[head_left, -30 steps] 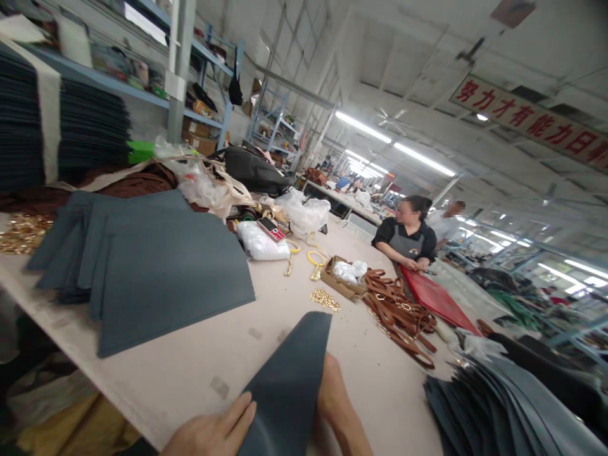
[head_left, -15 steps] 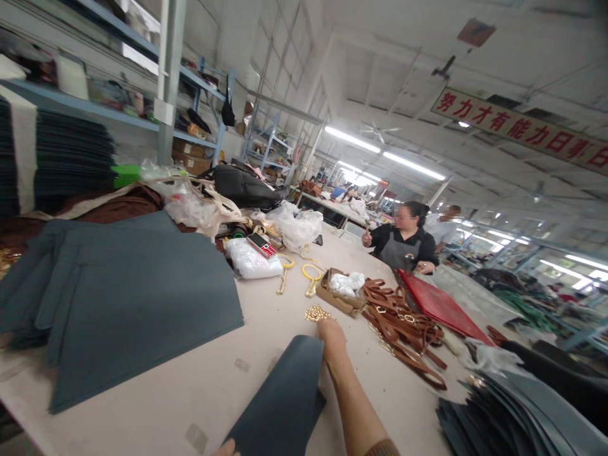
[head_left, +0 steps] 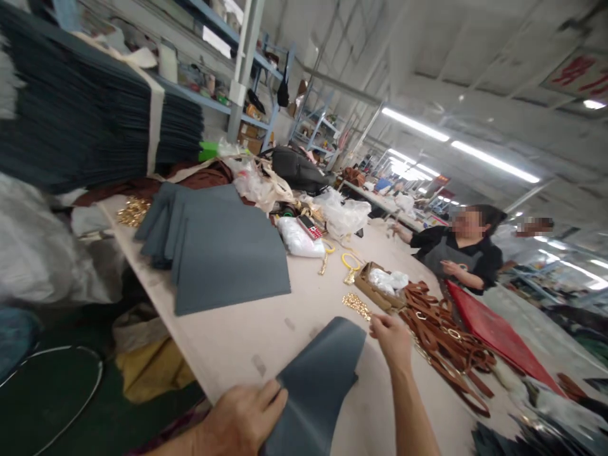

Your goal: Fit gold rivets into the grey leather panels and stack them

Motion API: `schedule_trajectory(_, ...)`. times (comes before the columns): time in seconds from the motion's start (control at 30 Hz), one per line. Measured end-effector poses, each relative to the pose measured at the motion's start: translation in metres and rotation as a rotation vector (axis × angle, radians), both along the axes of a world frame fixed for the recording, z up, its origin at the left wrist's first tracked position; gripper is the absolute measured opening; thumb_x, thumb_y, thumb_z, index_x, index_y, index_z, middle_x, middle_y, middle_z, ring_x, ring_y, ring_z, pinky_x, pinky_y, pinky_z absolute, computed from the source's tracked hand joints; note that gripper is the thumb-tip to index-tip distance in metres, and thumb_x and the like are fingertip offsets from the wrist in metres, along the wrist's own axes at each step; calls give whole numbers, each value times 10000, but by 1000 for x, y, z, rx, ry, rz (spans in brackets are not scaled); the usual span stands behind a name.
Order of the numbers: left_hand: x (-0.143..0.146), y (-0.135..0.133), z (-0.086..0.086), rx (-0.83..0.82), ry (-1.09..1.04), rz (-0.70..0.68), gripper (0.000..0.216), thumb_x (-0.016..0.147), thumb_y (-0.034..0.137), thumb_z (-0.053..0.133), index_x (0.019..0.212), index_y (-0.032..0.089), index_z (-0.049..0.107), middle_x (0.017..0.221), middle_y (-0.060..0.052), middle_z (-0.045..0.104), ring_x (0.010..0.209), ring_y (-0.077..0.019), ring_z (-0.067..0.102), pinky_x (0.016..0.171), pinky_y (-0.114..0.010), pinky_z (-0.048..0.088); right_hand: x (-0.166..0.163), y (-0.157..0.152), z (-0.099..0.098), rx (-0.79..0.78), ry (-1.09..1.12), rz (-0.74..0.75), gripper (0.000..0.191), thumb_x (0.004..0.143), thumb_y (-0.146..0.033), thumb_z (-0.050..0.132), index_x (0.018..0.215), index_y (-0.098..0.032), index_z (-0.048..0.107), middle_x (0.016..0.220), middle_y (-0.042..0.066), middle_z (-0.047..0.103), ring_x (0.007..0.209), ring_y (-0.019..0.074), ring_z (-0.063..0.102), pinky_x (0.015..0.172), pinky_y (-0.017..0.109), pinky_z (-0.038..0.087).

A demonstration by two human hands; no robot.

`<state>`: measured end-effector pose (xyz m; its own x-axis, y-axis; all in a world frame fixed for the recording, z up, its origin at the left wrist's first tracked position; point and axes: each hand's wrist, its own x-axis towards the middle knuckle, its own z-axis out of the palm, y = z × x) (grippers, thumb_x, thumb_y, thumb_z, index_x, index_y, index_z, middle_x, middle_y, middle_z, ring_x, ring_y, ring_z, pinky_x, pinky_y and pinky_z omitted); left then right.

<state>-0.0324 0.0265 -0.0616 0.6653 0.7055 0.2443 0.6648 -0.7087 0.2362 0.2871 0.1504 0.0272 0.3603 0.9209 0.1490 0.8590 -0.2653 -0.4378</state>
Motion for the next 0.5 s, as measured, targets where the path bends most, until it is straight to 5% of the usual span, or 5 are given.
schedule_trajectory(0.1,-3,1,15,-130,59,-75,755,580,128,534,1330,91,457,1220,-142,615,940,-282,656,775,-411,577,-22,-42,7,131,300,79,433,860,-481,546,996,-103,706,779,81,727,679,193,695,653,275,563)
schedule_trajectory(0.2,-5,1,19,-114,70,-85,657,653,169,537,1303,102,464,1139,-121,622,863,-278,649,702,-412,562,-72,-82,-1,37,588,287,375,759,-485,671,868,-129,715,659,34,676,578,165,633,554,254,529)
schedule_trajectory(0.33,-6,-1,13,-35,33,-101,477,741,226,556,1207,135,510,1008,-77,621,800,-256,630,636,-385,532,-134,-108,-18,-222,493,478,217,809,-333,592,780,-162,723,608,6,649,526,140,583,497,229,448)
schedule_trajectory(0.5,-7,0,8,-20,22,-118,291,807,306,569,1057,158,546,952,-55,610,758,-240,609,620,-384,527,-156,-106,-17,-255,293,603,207,798,-189,545,704,-183,730,681,6,706,658,151,635,614,231,422)
